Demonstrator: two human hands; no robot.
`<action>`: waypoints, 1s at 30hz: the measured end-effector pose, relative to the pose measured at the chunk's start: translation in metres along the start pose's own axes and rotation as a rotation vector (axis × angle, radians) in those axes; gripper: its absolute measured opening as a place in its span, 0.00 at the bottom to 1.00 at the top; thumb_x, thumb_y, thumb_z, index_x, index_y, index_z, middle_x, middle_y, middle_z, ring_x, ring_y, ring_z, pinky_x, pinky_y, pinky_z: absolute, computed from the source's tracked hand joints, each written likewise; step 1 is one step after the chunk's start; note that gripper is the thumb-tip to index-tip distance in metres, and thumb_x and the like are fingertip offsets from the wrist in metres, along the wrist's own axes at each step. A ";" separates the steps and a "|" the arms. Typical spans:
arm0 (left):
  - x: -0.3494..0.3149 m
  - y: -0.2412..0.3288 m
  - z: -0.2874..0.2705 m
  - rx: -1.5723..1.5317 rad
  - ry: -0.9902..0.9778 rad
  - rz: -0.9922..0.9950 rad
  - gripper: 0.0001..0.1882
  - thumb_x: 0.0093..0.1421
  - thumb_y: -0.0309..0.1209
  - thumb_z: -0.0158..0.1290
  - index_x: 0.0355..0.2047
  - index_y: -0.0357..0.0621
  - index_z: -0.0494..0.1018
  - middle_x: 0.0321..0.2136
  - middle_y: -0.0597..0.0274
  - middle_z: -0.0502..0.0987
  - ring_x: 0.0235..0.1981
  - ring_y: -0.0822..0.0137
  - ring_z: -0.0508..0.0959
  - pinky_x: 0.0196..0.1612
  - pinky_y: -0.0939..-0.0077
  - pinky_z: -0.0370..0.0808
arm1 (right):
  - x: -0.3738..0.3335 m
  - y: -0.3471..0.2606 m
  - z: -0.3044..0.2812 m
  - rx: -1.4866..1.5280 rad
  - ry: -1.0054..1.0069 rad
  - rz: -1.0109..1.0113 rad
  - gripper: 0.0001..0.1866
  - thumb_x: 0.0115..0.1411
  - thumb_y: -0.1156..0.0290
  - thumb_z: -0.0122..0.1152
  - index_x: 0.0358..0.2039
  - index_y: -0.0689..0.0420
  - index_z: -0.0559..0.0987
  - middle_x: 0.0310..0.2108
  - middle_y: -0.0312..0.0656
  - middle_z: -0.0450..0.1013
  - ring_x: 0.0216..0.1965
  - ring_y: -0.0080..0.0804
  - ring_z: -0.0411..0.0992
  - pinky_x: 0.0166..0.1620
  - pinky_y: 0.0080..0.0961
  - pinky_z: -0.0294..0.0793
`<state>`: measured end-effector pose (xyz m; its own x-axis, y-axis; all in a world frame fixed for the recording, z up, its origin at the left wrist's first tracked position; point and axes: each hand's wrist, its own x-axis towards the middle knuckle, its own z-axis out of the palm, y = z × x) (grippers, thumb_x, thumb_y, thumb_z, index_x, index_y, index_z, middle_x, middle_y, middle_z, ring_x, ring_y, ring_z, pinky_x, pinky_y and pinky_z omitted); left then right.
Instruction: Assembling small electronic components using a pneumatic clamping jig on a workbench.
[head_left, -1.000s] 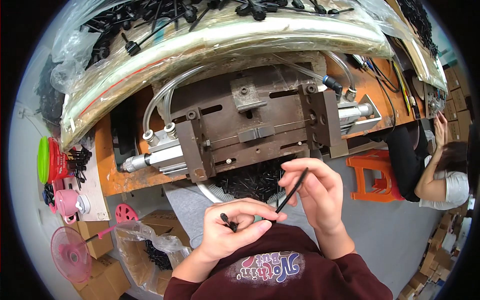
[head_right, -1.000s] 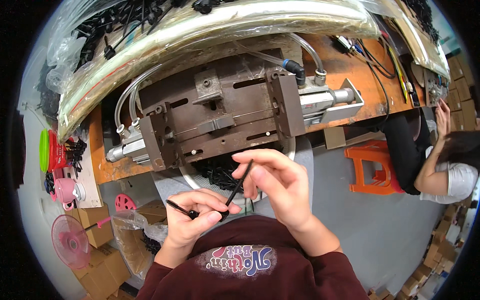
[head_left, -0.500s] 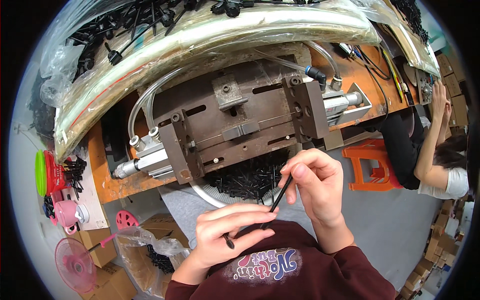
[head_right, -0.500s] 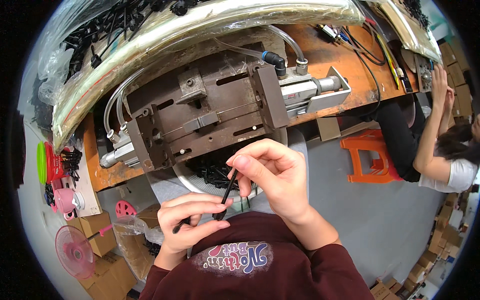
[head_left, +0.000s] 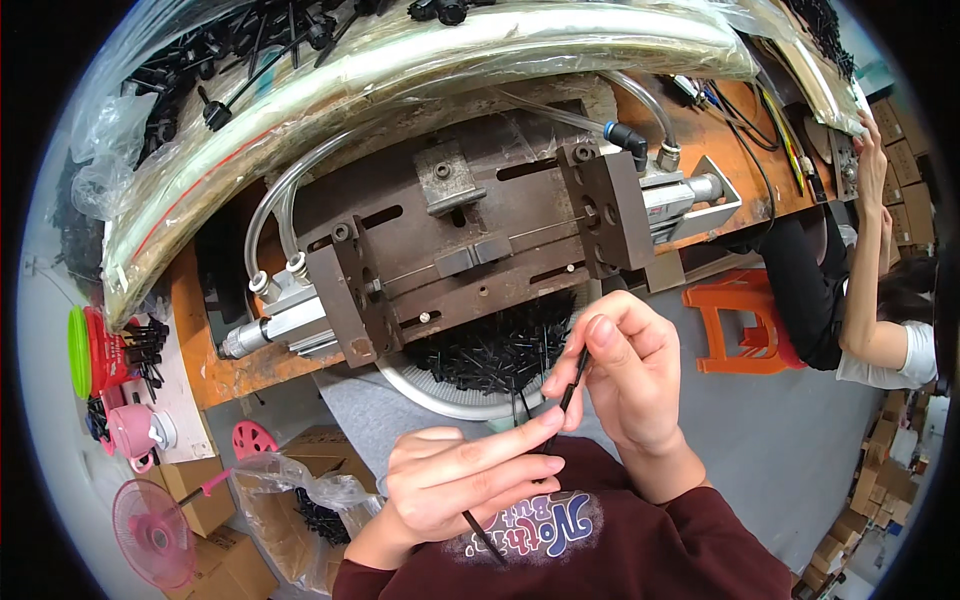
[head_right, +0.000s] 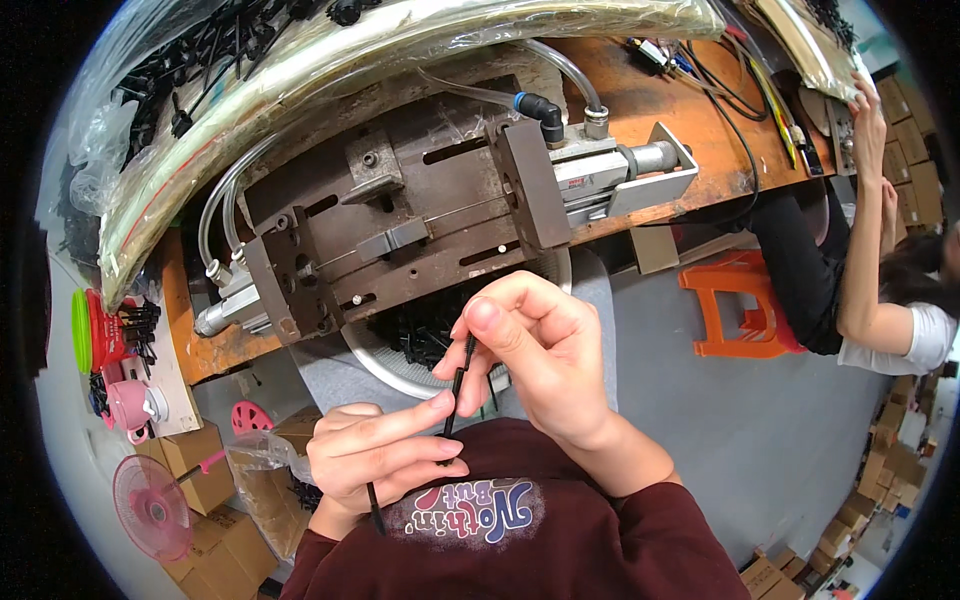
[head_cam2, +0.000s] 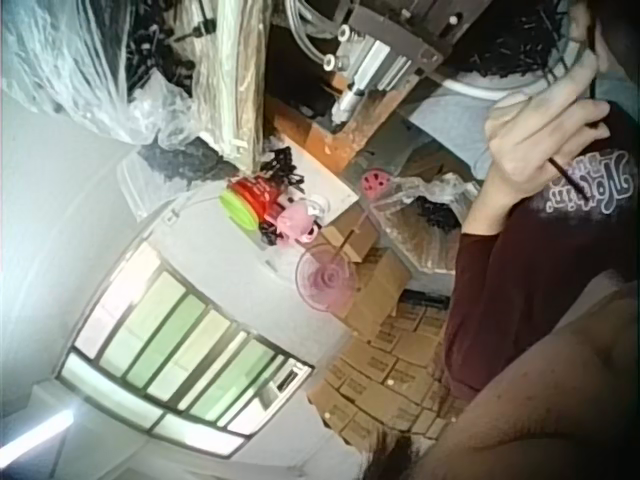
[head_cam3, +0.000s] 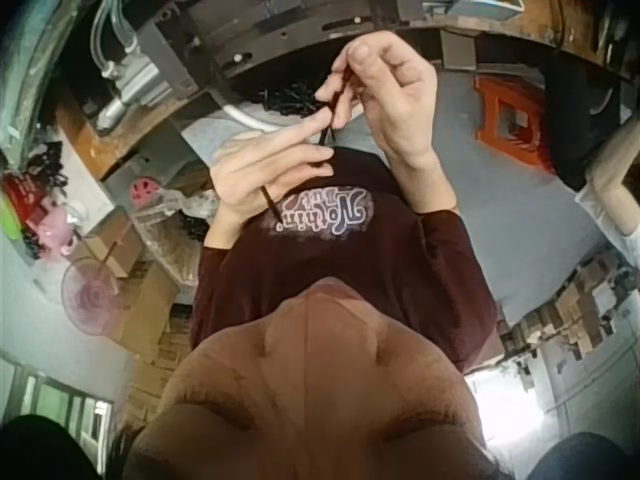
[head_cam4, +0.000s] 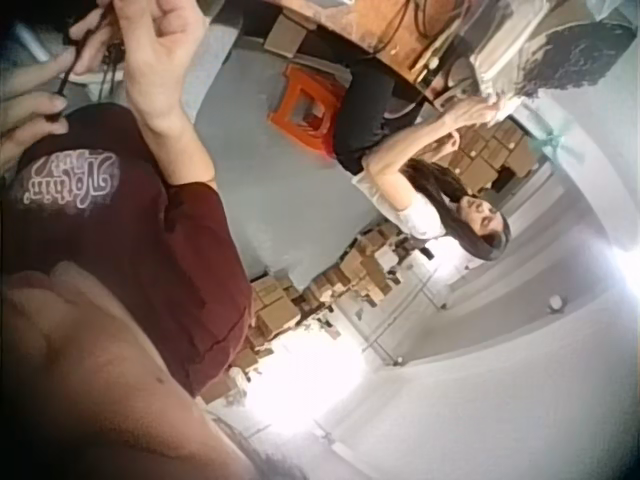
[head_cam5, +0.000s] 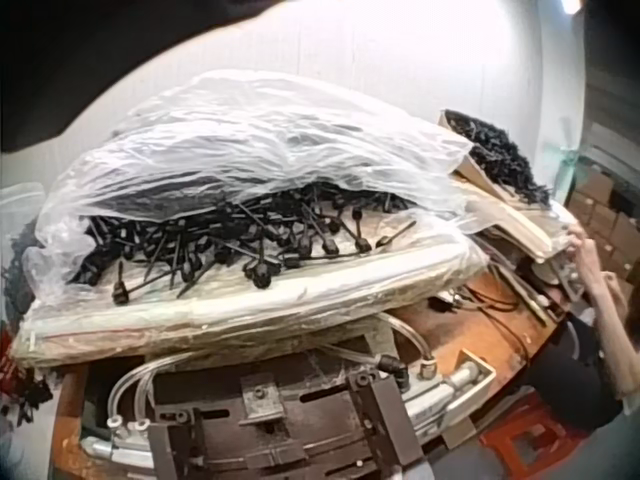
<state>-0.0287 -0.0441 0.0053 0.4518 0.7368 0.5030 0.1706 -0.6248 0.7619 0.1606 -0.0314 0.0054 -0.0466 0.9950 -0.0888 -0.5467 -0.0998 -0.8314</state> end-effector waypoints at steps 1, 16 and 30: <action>0.000 0.001 0.000 0.018 -0.003 0.004 0.16 0.39 0.36 0.70 0.30 0.48 0.83 0.39 0.57 0.82 0.13 0.79 0.70 0.16 0.85 0.61 | 0.000 0.001 -0.001 0.000 -0.004 0.003 0.10 0.67 0.69 0.51 0.33 0.65 0.73 0.25 0.52 0.76 0.16 0.29 0.74 0.20 0.18 0.73; 0.004 0.004 0.000 0.156 -0.034 0.050 0.16 0.39 0.37 0.69 0.31 0.50 0.83 0.40 0.60 0.82 0.13 0.81 0.69 0.16 0.86 0.59 | -0.001 0.000 0.001 0.000 0.024 0.009 0.11 0.67 0.68 0.52 0.33 0.64 0.73 0.24 0.51 0.76 0.16 0.27 0.73 0.20 0.17 0.72; 0.004 0.004 -0.001 0.141 -0.017 0.035 0.15 0.39 0.38 0.70 0.30 0.50 0.83 0.39 0.60 0.82 0.13 0.80 0.69 0.16 0.86 0.59 | -0.002 0.001 0.003 -0.020 -0.043 -0.023 0.08 0.66 0.72 0.52 0.33 0.65 0.74 0.25 0.49 0.77 0.18 0.24 0.74 0.21 0.16 0.72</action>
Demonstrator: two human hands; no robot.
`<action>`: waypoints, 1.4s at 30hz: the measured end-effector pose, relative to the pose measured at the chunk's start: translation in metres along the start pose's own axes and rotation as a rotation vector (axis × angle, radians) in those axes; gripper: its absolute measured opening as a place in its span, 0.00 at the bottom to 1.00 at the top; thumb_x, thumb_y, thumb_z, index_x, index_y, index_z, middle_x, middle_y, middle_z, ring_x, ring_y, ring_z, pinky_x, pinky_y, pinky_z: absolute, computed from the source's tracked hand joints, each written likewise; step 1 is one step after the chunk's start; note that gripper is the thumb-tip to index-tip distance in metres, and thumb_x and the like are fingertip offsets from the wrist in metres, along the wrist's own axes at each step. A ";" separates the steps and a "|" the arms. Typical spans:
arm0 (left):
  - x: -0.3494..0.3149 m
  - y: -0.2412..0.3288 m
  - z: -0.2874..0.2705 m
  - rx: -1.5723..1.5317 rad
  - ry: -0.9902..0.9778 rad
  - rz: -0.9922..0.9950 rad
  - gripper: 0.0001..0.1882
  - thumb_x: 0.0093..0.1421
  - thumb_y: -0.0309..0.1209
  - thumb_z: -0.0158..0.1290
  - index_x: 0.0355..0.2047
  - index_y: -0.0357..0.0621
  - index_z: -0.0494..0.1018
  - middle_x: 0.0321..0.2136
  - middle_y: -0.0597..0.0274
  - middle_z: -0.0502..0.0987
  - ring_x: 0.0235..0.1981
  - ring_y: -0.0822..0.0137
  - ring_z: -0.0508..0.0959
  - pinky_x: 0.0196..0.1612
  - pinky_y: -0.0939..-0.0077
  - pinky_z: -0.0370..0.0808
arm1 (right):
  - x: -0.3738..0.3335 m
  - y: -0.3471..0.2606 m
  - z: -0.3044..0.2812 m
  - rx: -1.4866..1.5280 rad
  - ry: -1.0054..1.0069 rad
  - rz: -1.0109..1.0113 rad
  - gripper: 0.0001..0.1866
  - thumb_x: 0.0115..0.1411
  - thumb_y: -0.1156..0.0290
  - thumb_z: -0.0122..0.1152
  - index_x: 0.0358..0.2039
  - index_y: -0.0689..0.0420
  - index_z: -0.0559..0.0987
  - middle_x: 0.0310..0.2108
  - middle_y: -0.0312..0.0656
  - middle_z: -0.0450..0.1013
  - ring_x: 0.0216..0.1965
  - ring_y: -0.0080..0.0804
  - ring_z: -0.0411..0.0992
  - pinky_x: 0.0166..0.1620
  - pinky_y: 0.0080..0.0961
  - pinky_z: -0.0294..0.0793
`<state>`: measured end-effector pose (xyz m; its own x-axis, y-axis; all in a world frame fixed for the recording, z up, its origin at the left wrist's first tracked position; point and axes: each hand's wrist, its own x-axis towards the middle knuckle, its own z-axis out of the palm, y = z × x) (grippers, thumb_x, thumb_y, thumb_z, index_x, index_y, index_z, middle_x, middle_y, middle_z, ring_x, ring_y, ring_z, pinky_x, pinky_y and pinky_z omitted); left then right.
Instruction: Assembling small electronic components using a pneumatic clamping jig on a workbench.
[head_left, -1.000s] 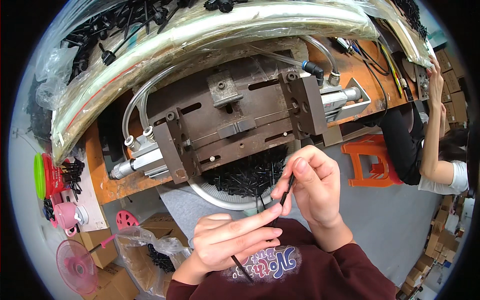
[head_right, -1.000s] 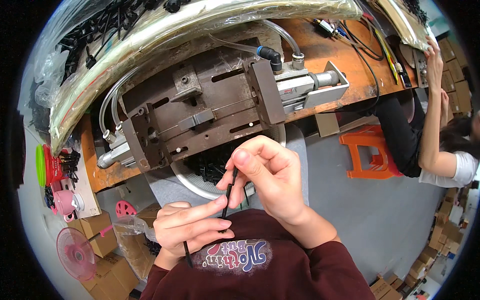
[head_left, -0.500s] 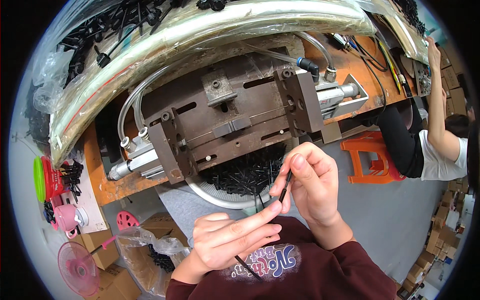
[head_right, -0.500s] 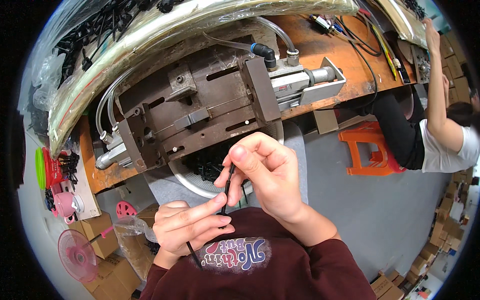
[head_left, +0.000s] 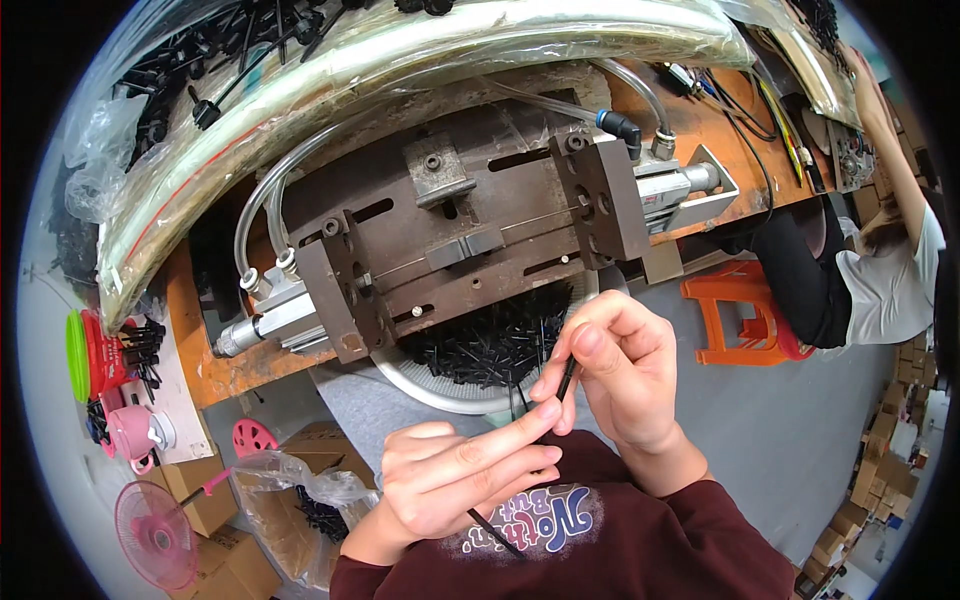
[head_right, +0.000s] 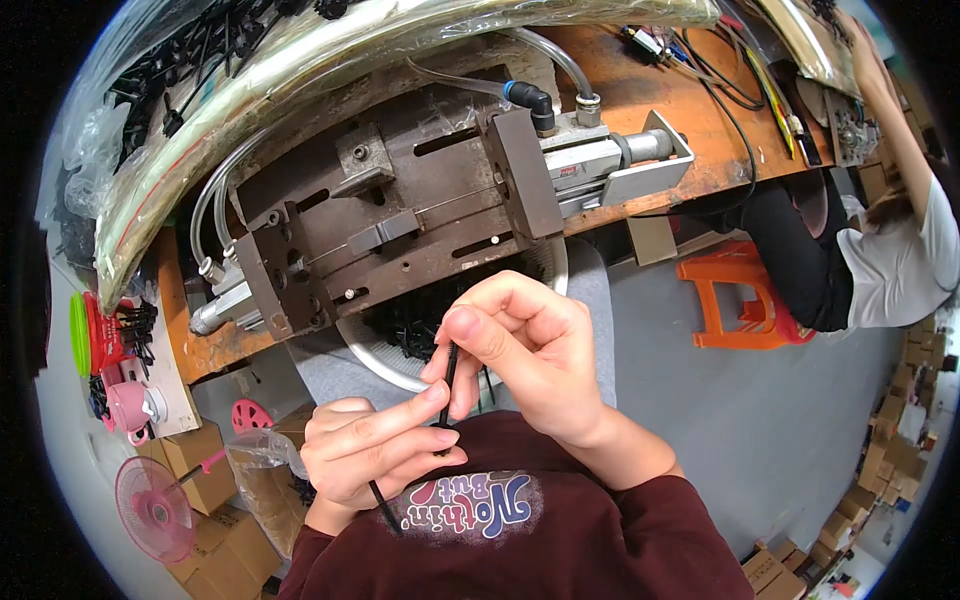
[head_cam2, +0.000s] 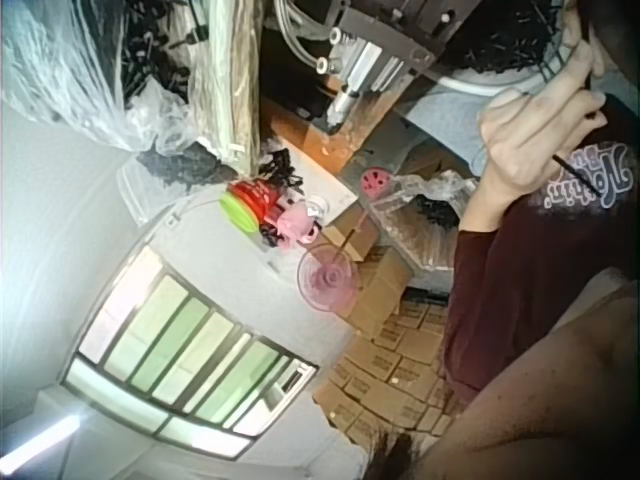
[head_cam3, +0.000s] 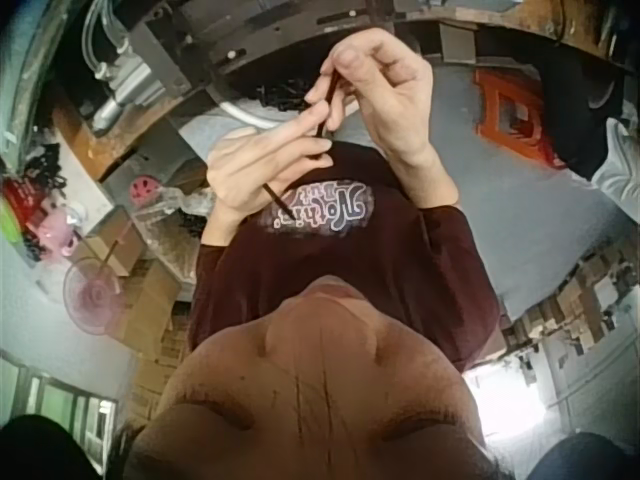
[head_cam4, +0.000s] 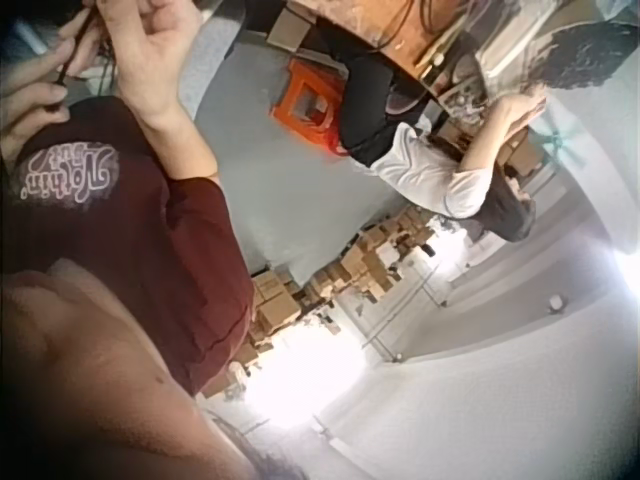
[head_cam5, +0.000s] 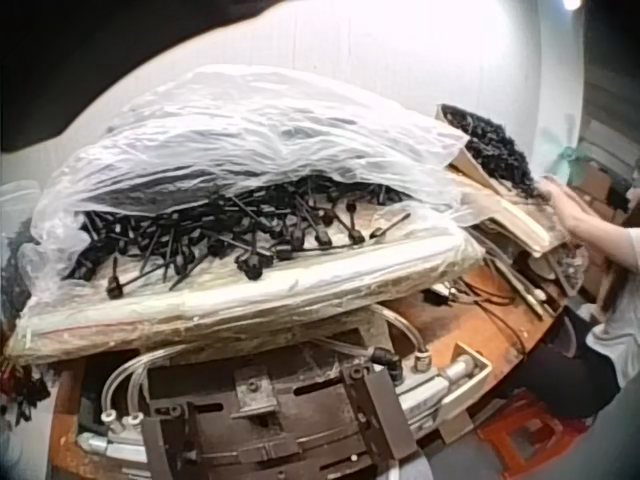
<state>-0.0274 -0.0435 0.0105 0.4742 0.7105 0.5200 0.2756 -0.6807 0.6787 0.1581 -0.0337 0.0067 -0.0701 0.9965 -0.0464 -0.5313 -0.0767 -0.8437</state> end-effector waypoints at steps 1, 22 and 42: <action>0.000 0.000 0.000 -0.002 0.001 0.001 0.15 0.39 0.38 0.70 0.30 0.50 0.83 0.39 0.60 0.82 0.13 0.80 0.69 0.16 0.86 0.59 | 0.000 0.000 0.000 -0.002 0.000 -0.001 0.08 0.66 0.73 0.52 0.33 0.65 0.74 0.25 0.48 0.77 0.18 0.24 0.74 0.21 0.16 0.72; 0.005 -0.001 -0.001 0.049 0.152 -0.003 0.15 0.43 0.30 0.68 0.33 0.47 0.83 0.42 0.59 0.81 0.17 0.82 0.74 0.17 0.88 0.64 | 0.006 -0.004 -0.012 -0.071 0.157 -0.259 0.10 0.66 0.71 0.52 0.37 0.66 0.76 0.30 0.49 0.76 0.19 0.26 0.72 0.23 0.18 0.71; -0.044 -0.011 -0.067 -0.139 0.592 -0.395 0.17 0.42 0.18 0.68 0.34 0.39 0.80 0.38 0.58 0.82 0.14 0.87 0.62 0.17 0.90 0.57 | -0.005 0.022 0.031 -0.114 0.001 -0.125 0.07 0.58 0.83 0.58 0.38 0.66 0.73 0.32 0.56 0.77 0.24 0.36 0.78 0.29 0.25 0.79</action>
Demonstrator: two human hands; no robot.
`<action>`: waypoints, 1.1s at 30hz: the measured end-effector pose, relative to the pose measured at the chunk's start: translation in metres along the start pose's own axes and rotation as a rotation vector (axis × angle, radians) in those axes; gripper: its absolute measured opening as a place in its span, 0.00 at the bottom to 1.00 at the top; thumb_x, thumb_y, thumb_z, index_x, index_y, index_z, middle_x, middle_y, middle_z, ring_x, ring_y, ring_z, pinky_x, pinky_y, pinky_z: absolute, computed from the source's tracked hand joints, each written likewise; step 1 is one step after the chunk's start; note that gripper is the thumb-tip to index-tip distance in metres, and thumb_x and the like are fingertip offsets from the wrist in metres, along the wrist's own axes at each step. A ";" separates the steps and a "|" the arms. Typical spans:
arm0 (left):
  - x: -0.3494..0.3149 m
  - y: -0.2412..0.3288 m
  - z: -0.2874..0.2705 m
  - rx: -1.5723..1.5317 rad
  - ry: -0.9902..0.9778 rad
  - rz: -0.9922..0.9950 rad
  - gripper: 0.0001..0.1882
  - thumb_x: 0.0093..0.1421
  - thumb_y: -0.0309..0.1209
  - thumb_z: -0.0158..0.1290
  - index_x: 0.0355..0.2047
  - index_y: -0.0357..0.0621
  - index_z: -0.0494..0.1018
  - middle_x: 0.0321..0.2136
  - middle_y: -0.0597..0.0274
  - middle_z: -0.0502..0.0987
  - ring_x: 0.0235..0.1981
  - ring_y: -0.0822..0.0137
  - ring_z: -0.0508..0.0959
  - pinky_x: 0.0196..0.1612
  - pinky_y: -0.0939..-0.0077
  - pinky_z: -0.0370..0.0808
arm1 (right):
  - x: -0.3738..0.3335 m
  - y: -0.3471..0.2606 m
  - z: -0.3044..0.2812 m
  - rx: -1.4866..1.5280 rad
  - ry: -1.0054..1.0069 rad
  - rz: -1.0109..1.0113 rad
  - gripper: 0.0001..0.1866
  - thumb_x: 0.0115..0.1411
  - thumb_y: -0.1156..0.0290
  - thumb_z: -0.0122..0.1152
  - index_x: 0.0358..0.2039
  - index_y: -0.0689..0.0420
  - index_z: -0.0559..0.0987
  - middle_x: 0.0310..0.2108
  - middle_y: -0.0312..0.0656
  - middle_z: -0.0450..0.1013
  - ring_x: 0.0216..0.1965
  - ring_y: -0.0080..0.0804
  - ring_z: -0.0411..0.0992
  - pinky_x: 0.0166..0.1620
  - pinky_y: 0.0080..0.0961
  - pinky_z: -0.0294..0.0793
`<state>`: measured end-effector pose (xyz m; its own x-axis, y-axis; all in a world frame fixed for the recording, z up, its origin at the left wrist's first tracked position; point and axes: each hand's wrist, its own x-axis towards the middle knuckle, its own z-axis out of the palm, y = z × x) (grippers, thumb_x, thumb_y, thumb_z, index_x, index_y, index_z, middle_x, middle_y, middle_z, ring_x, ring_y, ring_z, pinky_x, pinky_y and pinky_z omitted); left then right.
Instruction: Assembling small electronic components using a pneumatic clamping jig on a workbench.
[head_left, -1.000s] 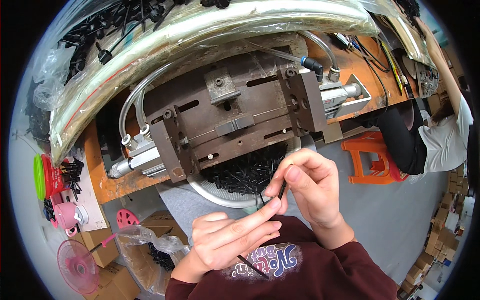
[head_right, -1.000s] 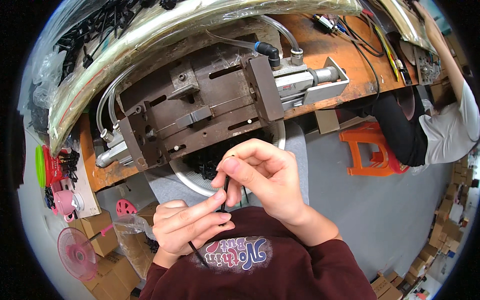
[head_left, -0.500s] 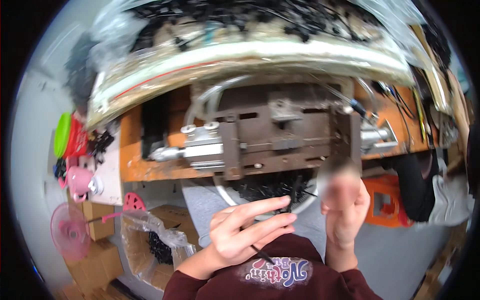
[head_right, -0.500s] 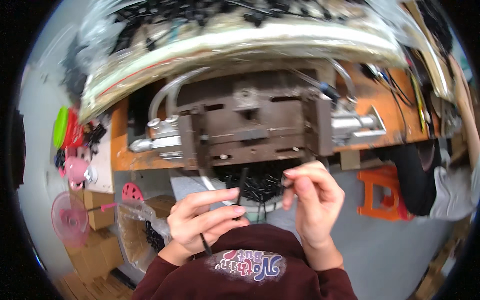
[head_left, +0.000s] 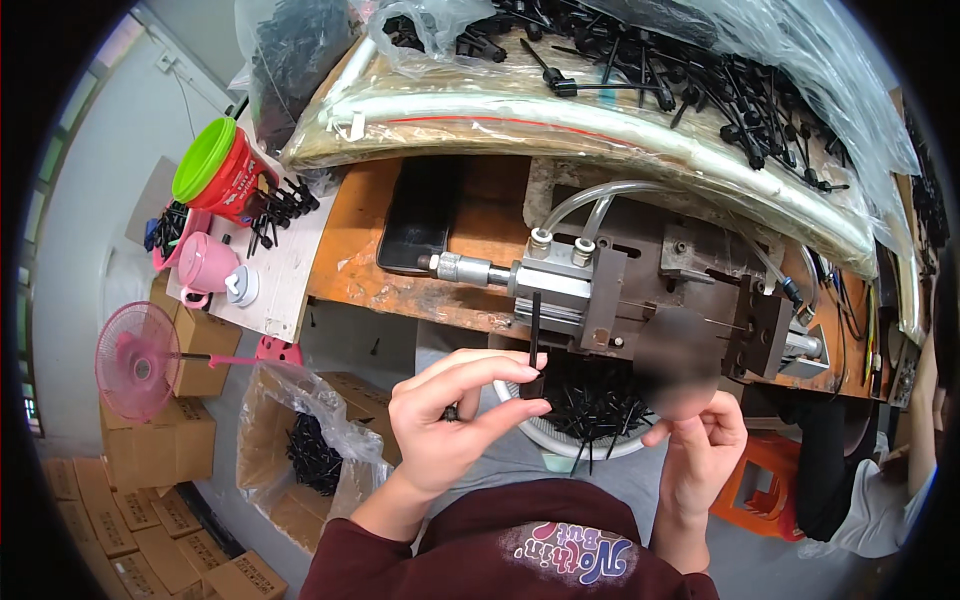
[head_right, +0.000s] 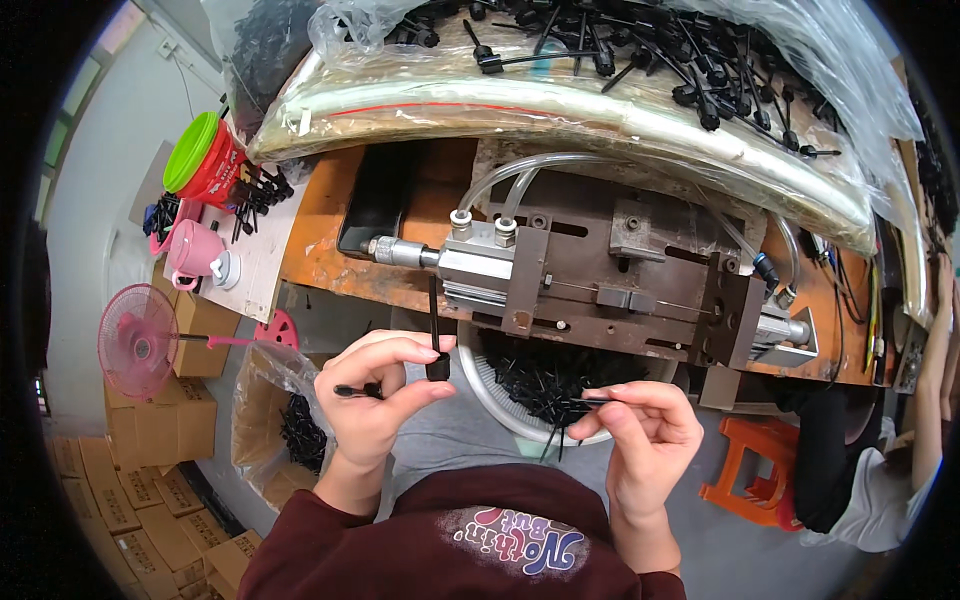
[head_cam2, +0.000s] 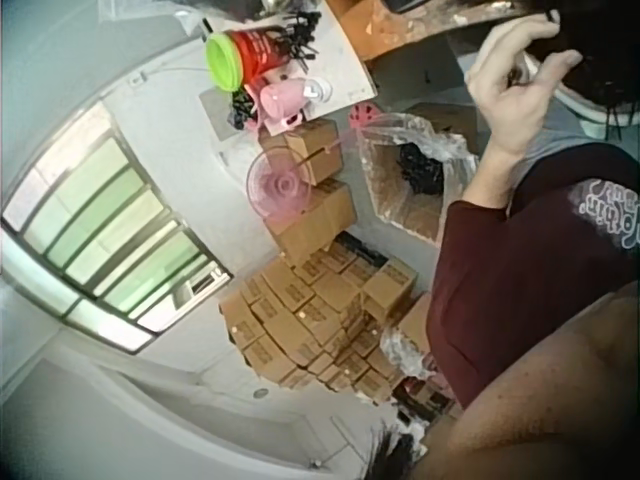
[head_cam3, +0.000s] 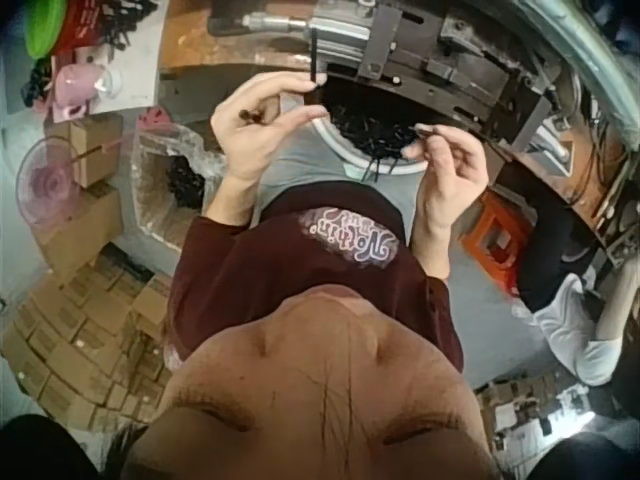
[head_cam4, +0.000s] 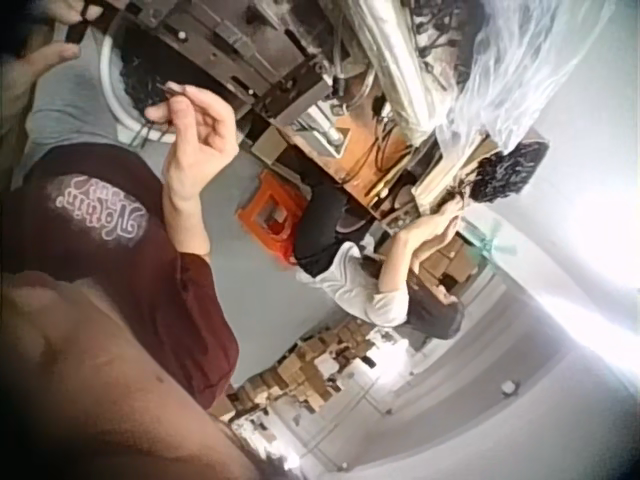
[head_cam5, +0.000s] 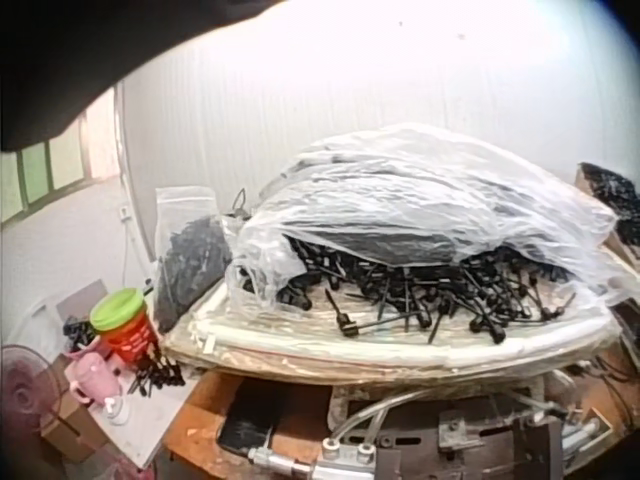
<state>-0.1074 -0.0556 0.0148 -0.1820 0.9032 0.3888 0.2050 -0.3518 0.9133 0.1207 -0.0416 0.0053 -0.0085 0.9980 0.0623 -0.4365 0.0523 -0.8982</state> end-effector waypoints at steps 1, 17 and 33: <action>-0.002 -0.001 -0.001 -0.015 0.002 0.002 0.17 0.41 0.17 0.68 0.34 0.39 0.80 0.38 0.57 0.82 0.13 0.88 0.57 0.17 0.91 0.56 | 0.000 0.001 0.004 -0.013 -0.009 0.008 0.07 0.58 0.83 0.58 0.38 0.66 0.73 0.32 0.55 0.77 0.24 0.36 0.78 0.30 0.26 0.79; -0.010 0.018 -0.046 -0.015 0.211 0.100 0.18 0.42 0.17 0.67 0.36 0.39 0.80 0.37 0.56 0.81 0.15 0.86 0.63 0.18 0.92 0.58 | 0.140 -0.056 0.219 0.135 -0.352 -0.958 0.08 0.59 0.82 0.59 0.40 0.66 0.77 0.33 0.49 0.78 0.29 0.31 0.77 0.34 0.22 0.77; 0.019 -0.055 -0.118 0.075 0.622 -0.183 0.21 0.54 0.20 0.61 0.49 0.35 0.74 0.40 0.62 0.79 0.25 0.87 0.70 0.26 0.92 0.66 | 0.108 -0.073 0.178 -0.598 -0.458 -0.616 0.06 0.57 0.78 0.61 0.35 0.66 0.80 0.26 0.41 0.77 0.20 0.16 0.69 0.23 0.11 0.65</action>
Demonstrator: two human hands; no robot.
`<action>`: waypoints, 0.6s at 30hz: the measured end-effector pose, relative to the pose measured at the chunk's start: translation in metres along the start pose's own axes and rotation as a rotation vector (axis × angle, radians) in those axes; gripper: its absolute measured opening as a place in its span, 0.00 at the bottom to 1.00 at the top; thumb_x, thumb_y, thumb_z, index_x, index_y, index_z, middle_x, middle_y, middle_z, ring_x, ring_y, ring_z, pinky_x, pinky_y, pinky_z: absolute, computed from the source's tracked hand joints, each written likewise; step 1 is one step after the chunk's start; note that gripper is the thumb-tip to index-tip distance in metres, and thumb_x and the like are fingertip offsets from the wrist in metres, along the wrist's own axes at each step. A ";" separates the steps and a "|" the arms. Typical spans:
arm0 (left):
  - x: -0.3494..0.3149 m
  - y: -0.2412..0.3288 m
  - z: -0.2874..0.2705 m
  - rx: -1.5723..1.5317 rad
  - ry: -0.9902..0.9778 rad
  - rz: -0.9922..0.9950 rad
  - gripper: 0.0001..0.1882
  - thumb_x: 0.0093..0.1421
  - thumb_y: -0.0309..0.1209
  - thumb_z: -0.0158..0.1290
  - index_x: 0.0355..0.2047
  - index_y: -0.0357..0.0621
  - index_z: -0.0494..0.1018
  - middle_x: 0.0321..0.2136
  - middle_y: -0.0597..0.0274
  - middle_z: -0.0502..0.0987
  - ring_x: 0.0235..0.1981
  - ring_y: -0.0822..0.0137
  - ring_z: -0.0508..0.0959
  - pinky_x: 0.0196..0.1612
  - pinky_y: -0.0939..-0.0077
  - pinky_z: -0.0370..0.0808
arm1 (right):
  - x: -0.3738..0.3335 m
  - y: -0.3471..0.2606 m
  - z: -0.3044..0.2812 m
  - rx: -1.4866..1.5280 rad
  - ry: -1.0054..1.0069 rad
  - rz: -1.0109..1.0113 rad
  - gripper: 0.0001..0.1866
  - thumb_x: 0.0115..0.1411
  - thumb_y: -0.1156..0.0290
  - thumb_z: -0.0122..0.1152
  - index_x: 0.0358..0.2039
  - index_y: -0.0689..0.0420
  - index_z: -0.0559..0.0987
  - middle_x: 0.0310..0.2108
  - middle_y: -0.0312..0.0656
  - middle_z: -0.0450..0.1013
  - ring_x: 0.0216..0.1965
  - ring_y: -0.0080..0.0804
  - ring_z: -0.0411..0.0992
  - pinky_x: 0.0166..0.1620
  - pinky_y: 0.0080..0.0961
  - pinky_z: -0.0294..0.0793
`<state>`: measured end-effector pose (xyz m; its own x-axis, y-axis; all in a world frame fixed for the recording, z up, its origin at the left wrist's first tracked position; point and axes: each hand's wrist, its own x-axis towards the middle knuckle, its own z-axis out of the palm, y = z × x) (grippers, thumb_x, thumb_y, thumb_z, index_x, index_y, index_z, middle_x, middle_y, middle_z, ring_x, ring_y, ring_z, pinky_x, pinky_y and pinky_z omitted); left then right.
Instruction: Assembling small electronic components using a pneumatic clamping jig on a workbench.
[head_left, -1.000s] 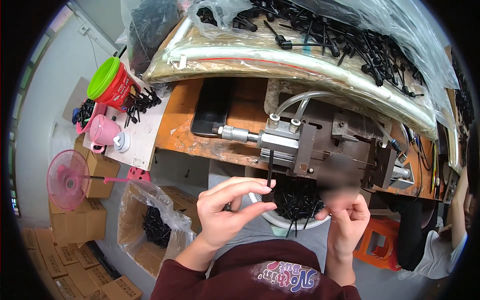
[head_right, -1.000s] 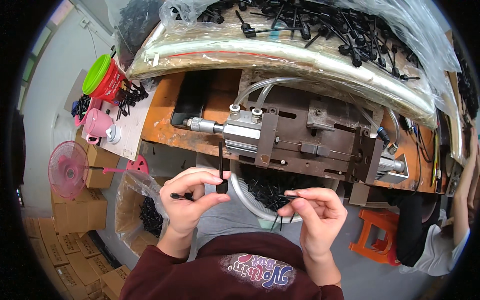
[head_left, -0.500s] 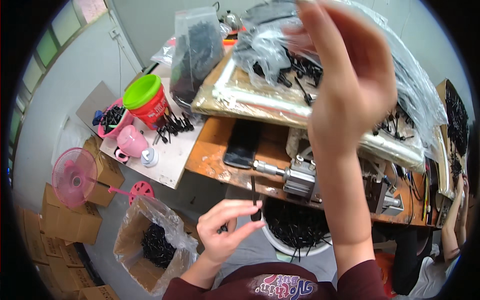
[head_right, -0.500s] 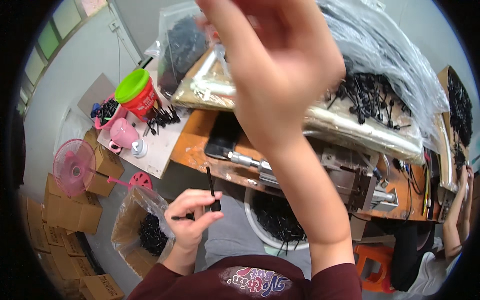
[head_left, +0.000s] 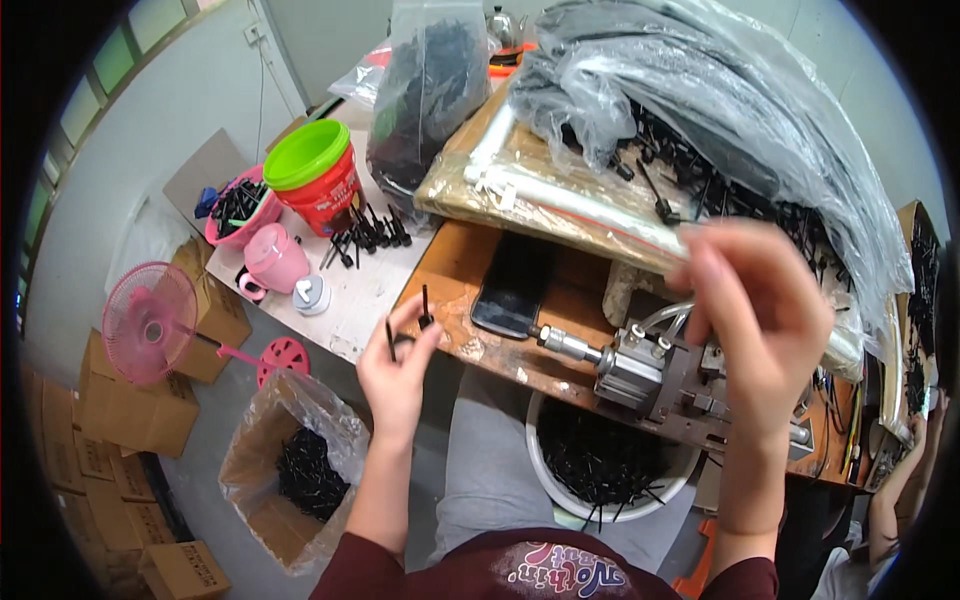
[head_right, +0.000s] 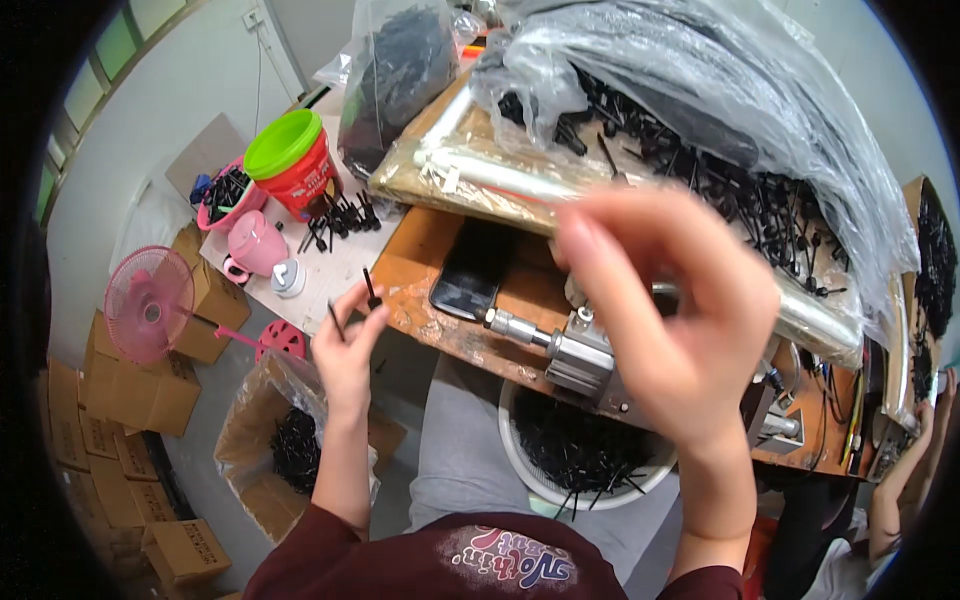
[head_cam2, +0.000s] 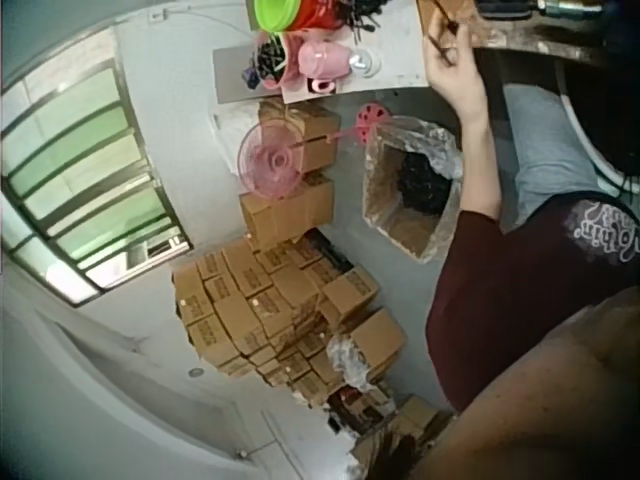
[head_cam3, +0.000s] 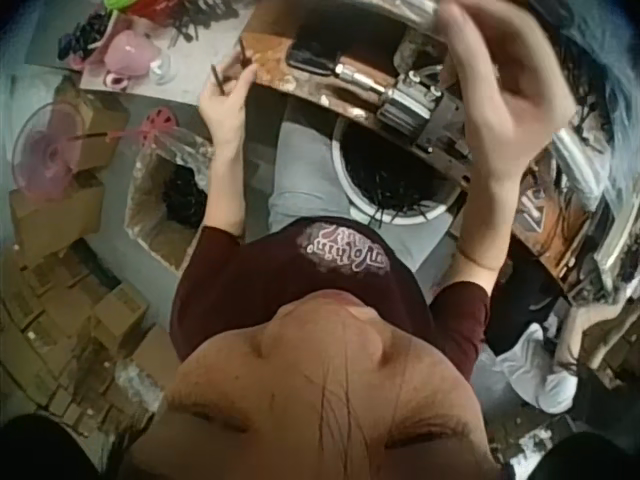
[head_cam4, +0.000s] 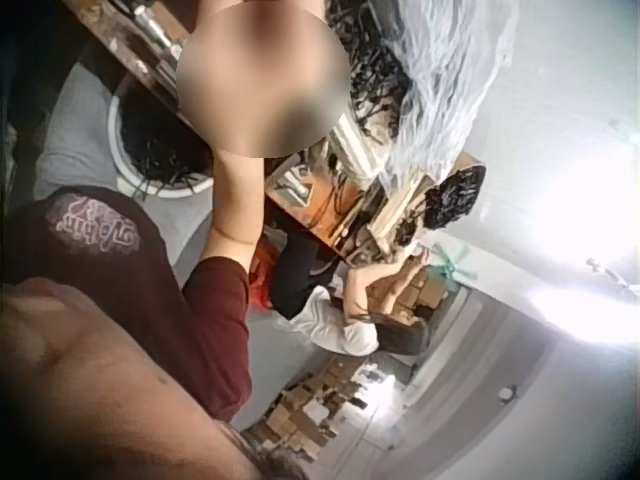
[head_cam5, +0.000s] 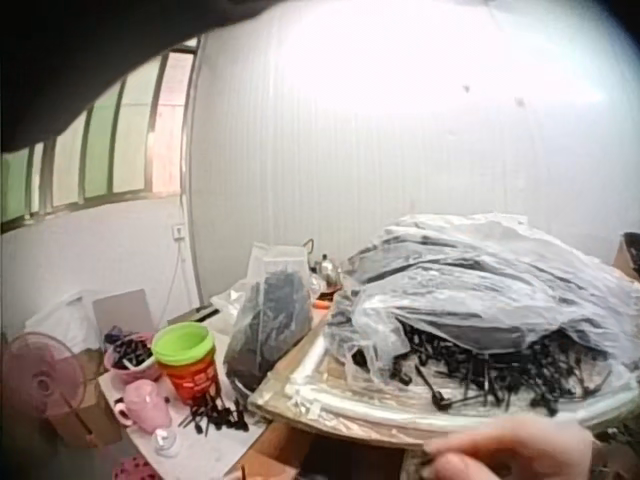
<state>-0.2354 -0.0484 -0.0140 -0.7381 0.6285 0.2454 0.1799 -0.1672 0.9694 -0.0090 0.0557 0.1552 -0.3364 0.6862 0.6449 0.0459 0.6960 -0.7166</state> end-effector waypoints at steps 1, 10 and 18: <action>0.011 -0.011 0.005 0.020 -0.031 -0.007 0.19 0.56 0.22 0.59 0.49 0.35 0.74 0.40 0.62 0.80 0.29 0.84 0.74 0.30 0.91 0.70 | -0.022 0.002 -0.006 0.041 0.016 0.144 0.04 0.55 0.81 0.61 0.32 0.67 0.80 0.26 0.40 0.77 0.22 0.17 0.71 0.27 0.12 0.67; 0.080 -0.066 0.044 0.402 0.040 0.286 0.09 0.51 0.30 0.63 0.30 0.38 0.81 0.26 0.58 0.78 0.27 0.63 0.78 0.36 0.73 0.72 | -0.177 0.029 -0.048 0.203 0.013 0.562 0.05 0.55 0.83 0.59 0.33 0.69 0.79 0.25 0.48 0.77 0.20 0.24 0.74 0.22 0.14 0.71; 0.104 -0.070 0.042 0.577 0.040 0.407 0.12 0.50 0.31 0.63 0.33 0.37 0.80 0.25 0.55 0.75 0.26 0.59 0.75 0.33 0.68 0.71 | -0.232 0.034 -0.054 0.215 0.282 0.557 0.06 0.60 0.78 0.55 0.33 0.69 0.76 0.24 0.46 0.74 0.19 0.26 0.74 0.21 0.15 0.71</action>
<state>-0.2978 0.0605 -0.0553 -0.5608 0.5710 0.5995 0.7541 0.0536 0.6545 0.1217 -0.0679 -0.0043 -0.0562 0.9808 0.1866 -0.0569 0.1835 -0.9814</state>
